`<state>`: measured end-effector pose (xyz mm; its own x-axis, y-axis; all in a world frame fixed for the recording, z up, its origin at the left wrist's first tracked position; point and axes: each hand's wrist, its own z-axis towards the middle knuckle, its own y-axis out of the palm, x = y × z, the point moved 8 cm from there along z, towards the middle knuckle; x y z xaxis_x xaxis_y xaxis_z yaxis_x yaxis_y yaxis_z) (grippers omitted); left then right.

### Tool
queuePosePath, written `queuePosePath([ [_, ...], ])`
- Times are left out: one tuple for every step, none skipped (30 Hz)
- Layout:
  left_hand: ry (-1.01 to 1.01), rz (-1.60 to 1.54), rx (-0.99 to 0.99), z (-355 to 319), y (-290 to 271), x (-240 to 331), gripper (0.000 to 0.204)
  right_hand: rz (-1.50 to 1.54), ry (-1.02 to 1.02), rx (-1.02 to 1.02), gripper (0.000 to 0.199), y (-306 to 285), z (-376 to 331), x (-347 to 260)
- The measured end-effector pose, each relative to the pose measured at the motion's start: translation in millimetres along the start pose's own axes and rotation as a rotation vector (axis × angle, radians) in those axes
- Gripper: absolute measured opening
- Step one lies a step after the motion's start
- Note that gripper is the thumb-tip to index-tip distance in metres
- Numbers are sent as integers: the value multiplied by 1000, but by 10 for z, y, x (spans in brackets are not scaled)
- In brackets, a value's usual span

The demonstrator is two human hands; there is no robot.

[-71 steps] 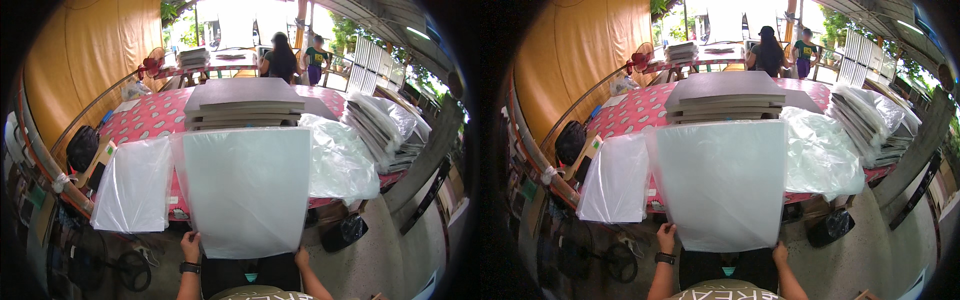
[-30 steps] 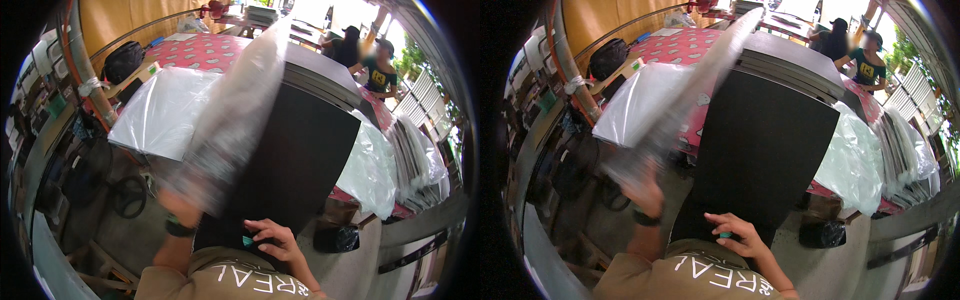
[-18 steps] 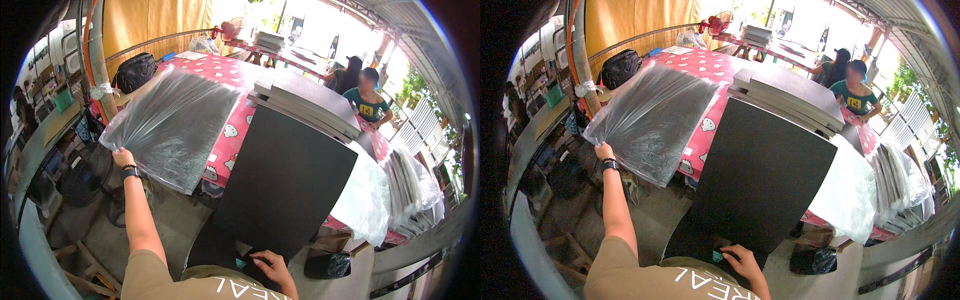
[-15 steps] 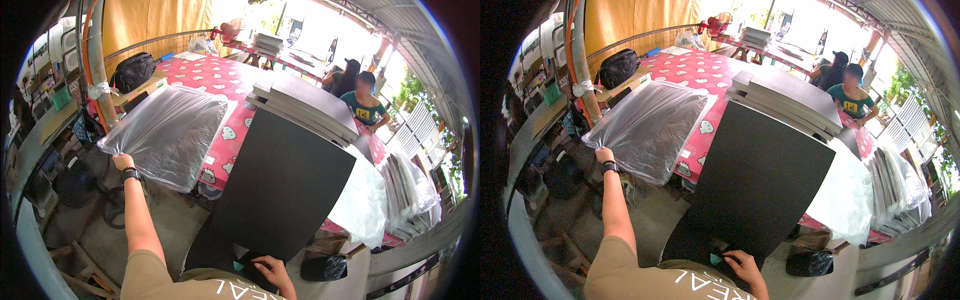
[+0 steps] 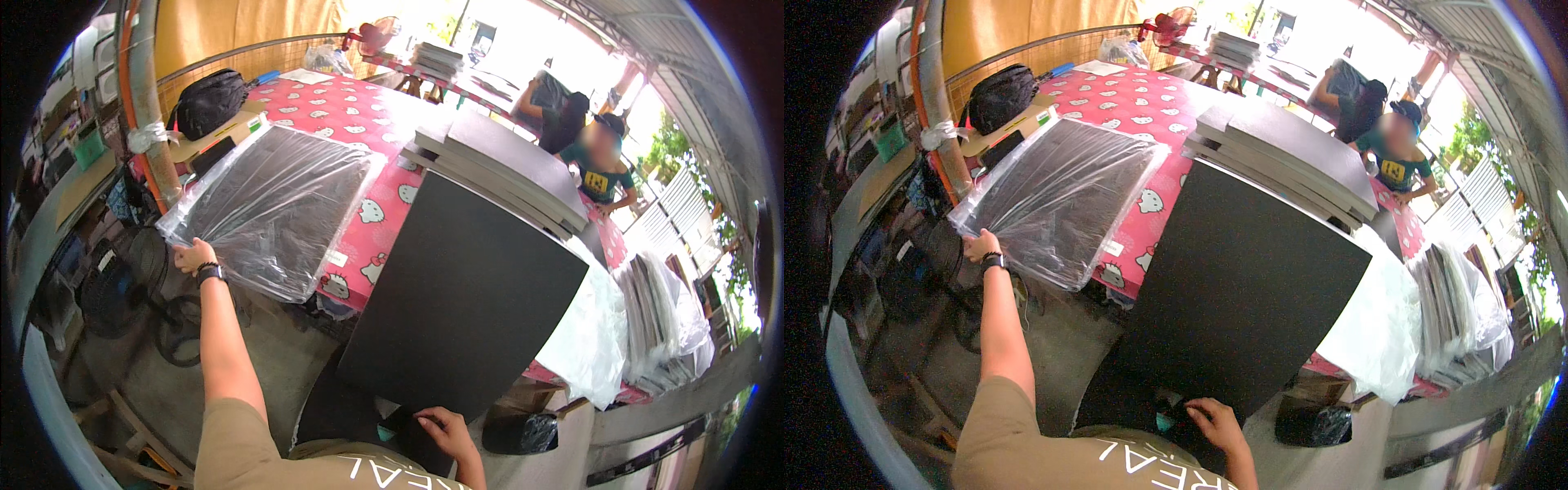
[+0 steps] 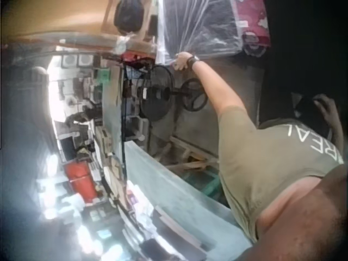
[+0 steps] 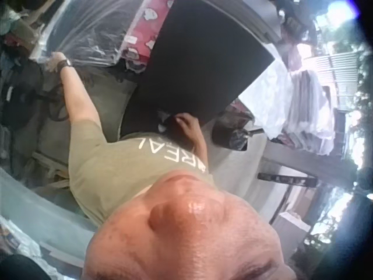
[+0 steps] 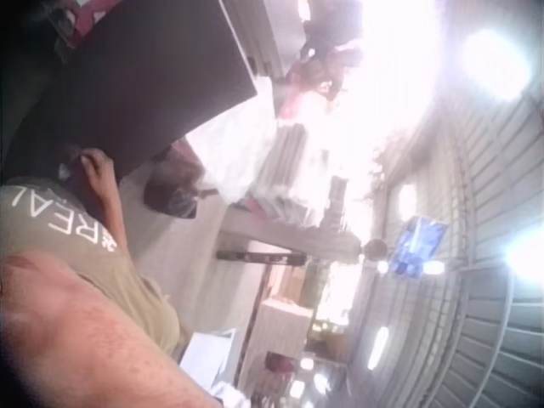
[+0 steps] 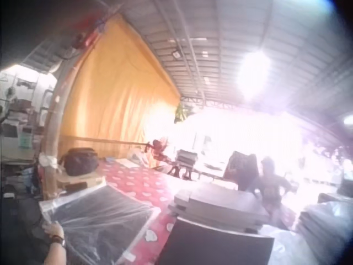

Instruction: The person places large paper boards into individual clear plastic bags, smoothing the plastic over each board and setting them aside in a stack.

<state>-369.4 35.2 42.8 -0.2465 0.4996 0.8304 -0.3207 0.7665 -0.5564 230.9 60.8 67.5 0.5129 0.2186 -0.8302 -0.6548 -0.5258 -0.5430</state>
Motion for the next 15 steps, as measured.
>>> queuePosePath([
  [125,-28,-18,-21,13,-1,66,7,23,2,16,0,-3,1],
  [224,-95,-44,-13,93,-42,76,-2,14,2,16,-7,-9,5],
  [345,-59,-53,-89,226,-67,77,-5,7,9,16,-24,-12,47],
  [480,-25,-75,-200,363,-53,78,-1,10,30,16,-42,-30,96],
  [544,82,-111,-287,457,-31,78,5,24,0,20,-52,-47,123],
  [617,187,-146,-375,545,-8,78,-35,-12,-11,20,-79,-18,99],
  [595,271,-146,-504,482,51,77,-33,-46,-15,21,-108,-17,88],
  [596,275,-197,-385,453,39,80,-37,-106,-24,21,-172,-1,60],
  [599,277,-255,-291,449,35,84,-77,-68,37,20,-357,1,96],
  [565,129,104,273,201,-175,88,-110,-88,41,19,-514,101,36],
  [379,70,-122,256,300,-265,91,-134,-59,245,17,-867,40,142],
  [437,58,33,301,201,-272,93,-152,-62,426,16,-1228,-42,237],
  [491,21,16,158,208,-163,93,-57,-52,680,15,-1620,-225,372],
  [535,-18,-2,-121,141,-95,93,-194,-5,897,18,-1946,-442,498],
  [595,-38,72,-350,13,-55,88,-371,19,1027,21,-2180,-570,597],
])
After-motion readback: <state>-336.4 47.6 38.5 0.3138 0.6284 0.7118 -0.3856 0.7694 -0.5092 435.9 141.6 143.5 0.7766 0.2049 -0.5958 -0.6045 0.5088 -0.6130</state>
